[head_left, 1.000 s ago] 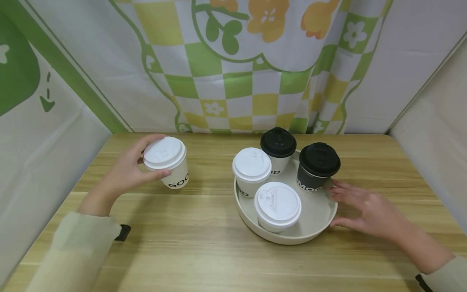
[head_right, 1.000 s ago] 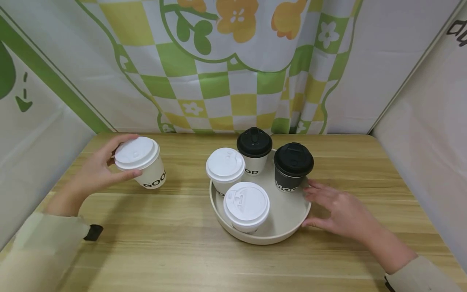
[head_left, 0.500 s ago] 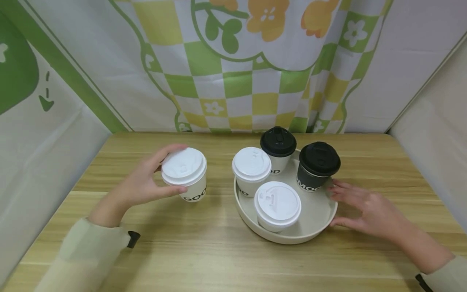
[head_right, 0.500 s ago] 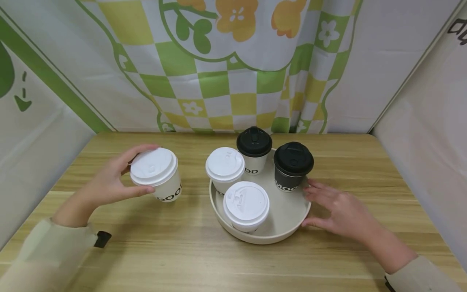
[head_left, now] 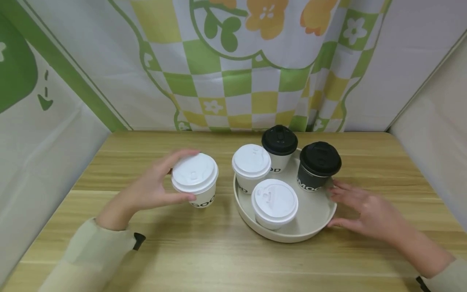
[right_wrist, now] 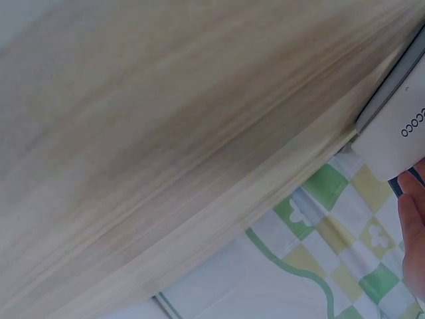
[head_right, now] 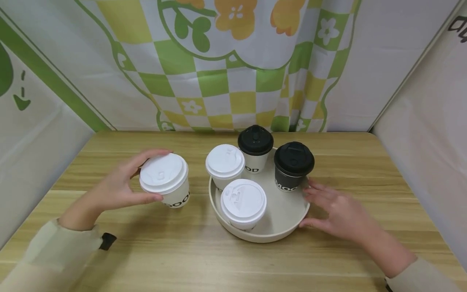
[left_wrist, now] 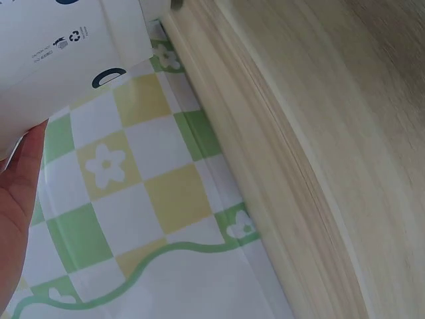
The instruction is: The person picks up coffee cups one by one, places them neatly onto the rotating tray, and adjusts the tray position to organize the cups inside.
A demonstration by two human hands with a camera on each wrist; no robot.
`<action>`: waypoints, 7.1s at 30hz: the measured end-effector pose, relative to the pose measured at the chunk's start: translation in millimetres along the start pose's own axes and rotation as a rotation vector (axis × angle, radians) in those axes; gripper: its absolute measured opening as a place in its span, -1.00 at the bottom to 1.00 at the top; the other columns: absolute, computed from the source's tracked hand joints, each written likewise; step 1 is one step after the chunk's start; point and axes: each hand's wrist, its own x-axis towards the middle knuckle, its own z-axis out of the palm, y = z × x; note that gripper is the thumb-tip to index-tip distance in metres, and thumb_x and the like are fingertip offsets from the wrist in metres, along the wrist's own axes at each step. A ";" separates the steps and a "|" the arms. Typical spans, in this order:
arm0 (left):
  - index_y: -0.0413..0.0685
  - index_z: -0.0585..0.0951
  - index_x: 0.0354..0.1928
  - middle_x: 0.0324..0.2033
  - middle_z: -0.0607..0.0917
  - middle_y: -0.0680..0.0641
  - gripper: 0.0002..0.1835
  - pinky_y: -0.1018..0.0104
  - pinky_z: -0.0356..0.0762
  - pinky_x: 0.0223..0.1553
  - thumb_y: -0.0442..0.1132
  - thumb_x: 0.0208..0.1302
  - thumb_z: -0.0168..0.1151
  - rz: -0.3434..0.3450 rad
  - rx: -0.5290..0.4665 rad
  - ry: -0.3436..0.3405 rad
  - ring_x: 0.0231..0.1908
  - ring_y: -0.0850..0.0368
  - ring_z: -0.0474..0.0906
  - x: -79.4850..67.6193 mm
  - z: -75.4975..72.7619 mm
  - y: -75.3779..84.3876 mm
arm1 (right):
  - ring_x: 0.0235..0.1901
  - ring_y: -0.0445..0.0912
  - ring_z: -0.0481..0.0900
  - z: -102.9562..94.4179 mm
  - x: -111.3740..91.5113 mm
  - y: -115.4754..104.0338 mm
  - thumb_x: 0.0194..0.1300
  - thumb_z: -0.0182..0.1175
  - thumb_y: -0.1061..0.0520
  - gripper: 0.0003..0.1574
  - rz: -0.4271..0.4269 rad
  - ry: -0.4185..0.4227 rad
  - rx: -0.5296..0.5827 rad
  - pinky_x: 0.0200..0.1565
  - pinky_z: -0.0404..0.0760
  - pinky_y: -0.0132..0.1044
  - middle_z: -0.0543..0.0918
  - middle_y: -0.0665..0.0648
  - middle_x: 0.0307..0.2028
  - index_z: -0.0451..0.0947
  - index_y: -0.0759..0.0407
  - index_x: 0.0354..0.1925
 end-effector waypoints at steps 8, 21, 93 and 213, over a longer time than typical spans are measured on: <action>0.10 0.33 0.42 0.29 0.51 0.01 0.02 0.33 0.59 0.04 -0.15 -0.15 0.67 0.013 -0.004 -0.020 0.16 0.18 0.49 3.6 3.3 8.2 | -0.05 0.10 0.72 -5.0 3.4 -6.3 0.09 0.14 -0.61 -0.12 -0.019 0.006 -0.052 -0.12 0.64 -0.10 0.79 0.08 -0.13 0.74 0.14 -0.23; 0.05 0.33 0.41 0.27 0.51 -0.03 0.02 0.30 0.59 0.05 -0.16 -0.16 0.67 0.034 -0.016 -0.026 0.14 0.11 0.49 6.9 8.3 9.1 | -0.09 0.12 0.72 -7.5 3.9 -20.5 0.22 0.06 -0.56 -0.16 -0.028 0.037 -0.043 -0.20 0.67 -0.09 0.80 0.09 -0.20 0.74 0.14 -0.27; 0.16 0.30 0.43 0.34 0.45 0.03 0.05 0.28 0.57 0.12 -0.14 -0.16 0.67 0.000 -0.046 -0.022 0.21 0.18 0.46 -1.3 14.6 13.4 | -0.23 -0.12 0.68 -9.7 3.6 -17.5 0.27 0.06 -0.53 -0.21 -0.021 0.043 0.006 -0.12 0.62 -0.35 0.71 0.02 -0.21 0.72 0.12 -0.30; -0.15 0.31 0.40 0.31 0.46 -0.07 0.04 0.37 0.29 0.40 0.05 -0.10 0.62 0.305 -0.073 -0.091 0.32 0.17 0.39 76.4 110.5 88.5 | -0.20 0.14 0.74 0.1 -2.6 -4.1 0.14 0.15 -0.56 -0.14 0.019 0.076 0.046 0.22 0.34 -0.67 0.78 0.22 -0.13 0.73 0.13 -0.12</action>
